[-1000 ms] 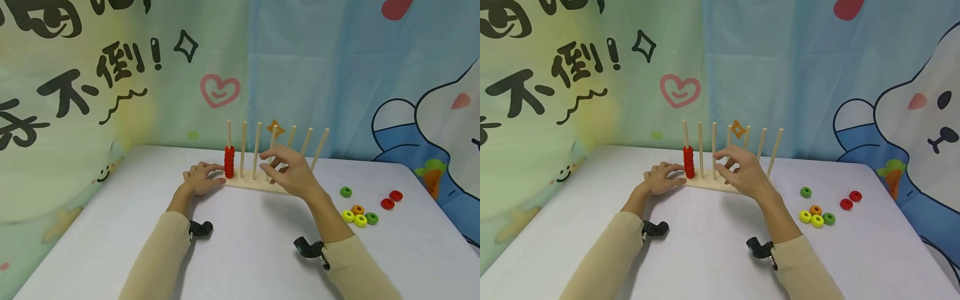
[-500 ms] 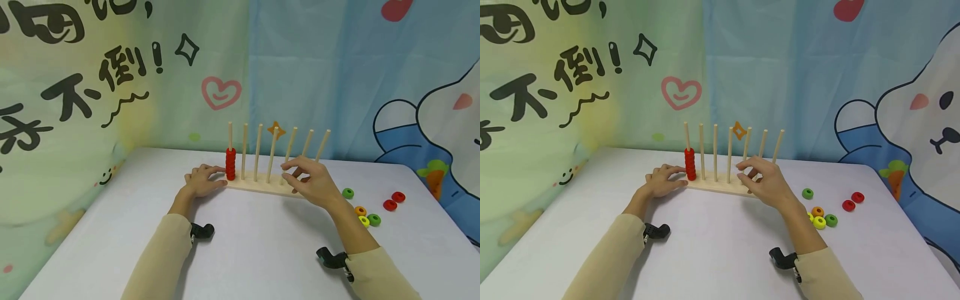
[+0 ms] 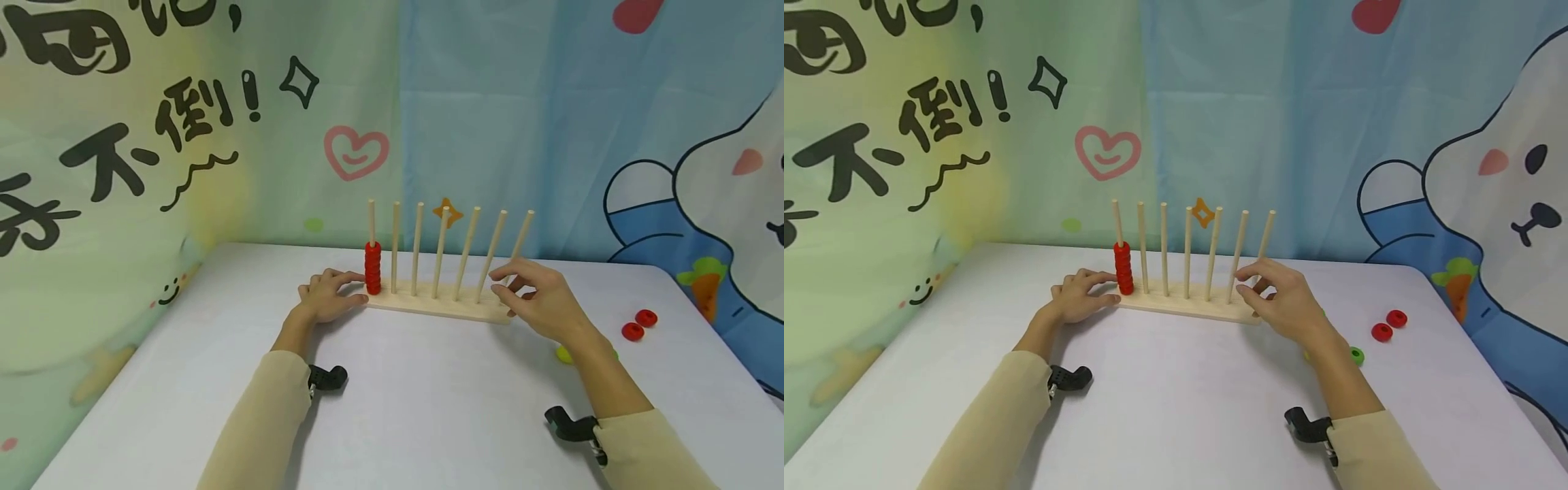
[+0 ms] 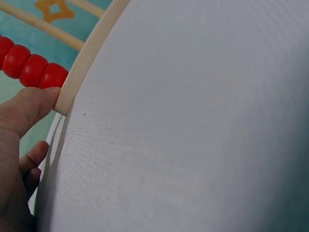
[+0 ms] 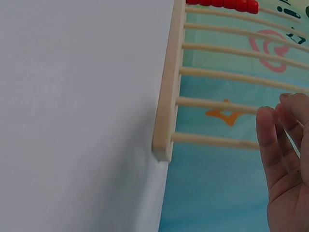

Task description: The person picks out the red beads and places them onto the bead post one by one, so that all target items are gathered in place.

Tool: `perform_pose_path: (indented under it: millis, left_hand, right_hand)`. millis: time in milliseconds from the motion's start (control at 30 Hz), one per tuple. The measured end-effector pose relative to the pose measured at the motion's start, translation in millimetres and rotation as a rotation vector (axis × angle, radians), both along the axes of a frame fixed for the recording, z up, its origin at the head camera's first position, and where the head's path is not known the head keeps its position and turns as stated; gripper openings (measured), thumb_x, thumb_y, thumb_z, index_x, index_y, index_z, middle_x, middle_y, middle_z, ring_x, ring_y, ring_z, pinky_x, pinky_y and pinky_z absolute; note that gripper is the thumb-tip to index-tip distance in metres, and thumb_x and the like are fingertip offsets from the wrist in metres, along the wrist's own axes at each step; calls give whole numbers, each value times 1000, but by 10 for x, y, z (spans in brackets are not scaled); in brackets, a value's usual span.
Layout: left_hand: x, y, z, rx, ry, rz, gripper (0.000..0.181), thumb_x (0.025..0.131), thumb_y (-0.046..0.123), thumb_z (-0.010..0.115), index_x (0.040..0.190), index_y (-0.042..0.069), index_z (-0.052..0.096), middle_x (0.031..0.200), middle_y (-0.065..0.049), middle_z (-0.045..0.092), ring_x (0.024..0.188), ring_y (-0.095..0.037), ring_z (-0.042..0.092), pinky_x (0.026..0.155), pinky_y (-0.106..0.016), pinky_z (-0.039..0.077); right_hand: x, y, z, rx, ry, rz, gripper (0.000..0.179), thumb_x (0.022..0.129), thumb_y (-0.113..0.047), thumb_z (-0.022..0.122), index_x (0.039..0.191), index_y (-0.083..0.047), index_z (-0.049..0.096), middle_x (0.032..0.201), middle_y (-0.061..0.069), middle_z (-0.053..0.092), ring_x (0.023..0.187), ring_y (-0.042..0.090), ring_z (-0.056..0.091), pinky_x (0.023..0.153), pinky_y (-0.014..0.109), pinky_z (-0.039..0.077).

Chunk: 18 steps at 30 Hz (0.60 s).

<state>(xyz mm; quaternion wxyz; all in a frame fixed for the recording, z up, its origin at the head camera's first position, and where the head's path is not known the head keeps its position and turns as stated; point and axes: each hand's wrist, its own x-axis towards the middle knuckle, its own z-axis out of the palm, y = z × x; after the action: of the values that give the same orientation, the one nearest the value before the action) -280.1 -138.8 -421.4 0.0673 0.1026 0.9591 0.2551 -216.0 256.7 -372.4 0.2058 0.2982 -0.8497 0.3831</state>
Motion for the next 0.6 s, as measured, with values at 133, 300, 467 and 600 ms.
perform_pose_path:
  millis: [133, 300, 467, 600]
  left_hand:
    - [9, 14, -3, 11, 2, 0, 52, 93, 55, 59, 143, 39, 57, 153, -11, 43, 138, -40, 34, 102, -61, 22]
    - [14, 7, 3, 4, 0, -2, 52, 94, 55, 58, 144, 40, 57, 153, -10, 43, 137, -40, 35, 102, -60, 23]
    - [7, 6, 6, 6, -5, -5, 52, 94, 55, 58, 144, 40, 56, 153, -10, 42, 138, -39, 34, 102, -59, 22]
    - [-3, 12, 5, 13, -5, -3, 52, 94, 55, 59, 144, 40, 57, 153, -9, 43, 137, -39, 34, 102, -59, 22]
  right_hand:
    - [59, 164, -28, 44, -25, -61, 29, 87, 8, 75, 112, -7, 71, 106, 7, 70, 70, 9, 65, 56, 22, 55]
    - [135, 322, -28, 57, -39, -116, 29, 88, 7, 75, 113, -7, 70, 108, 10, 71, 70, 6, 64, 57, 19, 55]
    - [188, 463, -38, 72, -40, -149, 30, 88, 7, 75, 114, -8, 71, 108, 10, 71, 72, 4, 63, 59, 17, 54]
    - [213, 595, -73, 82, -32, -162, 29, 88, 6, 75, 112, -7, 71, 106, 9, 71, 70, 3, 63, 58, 17, 53]
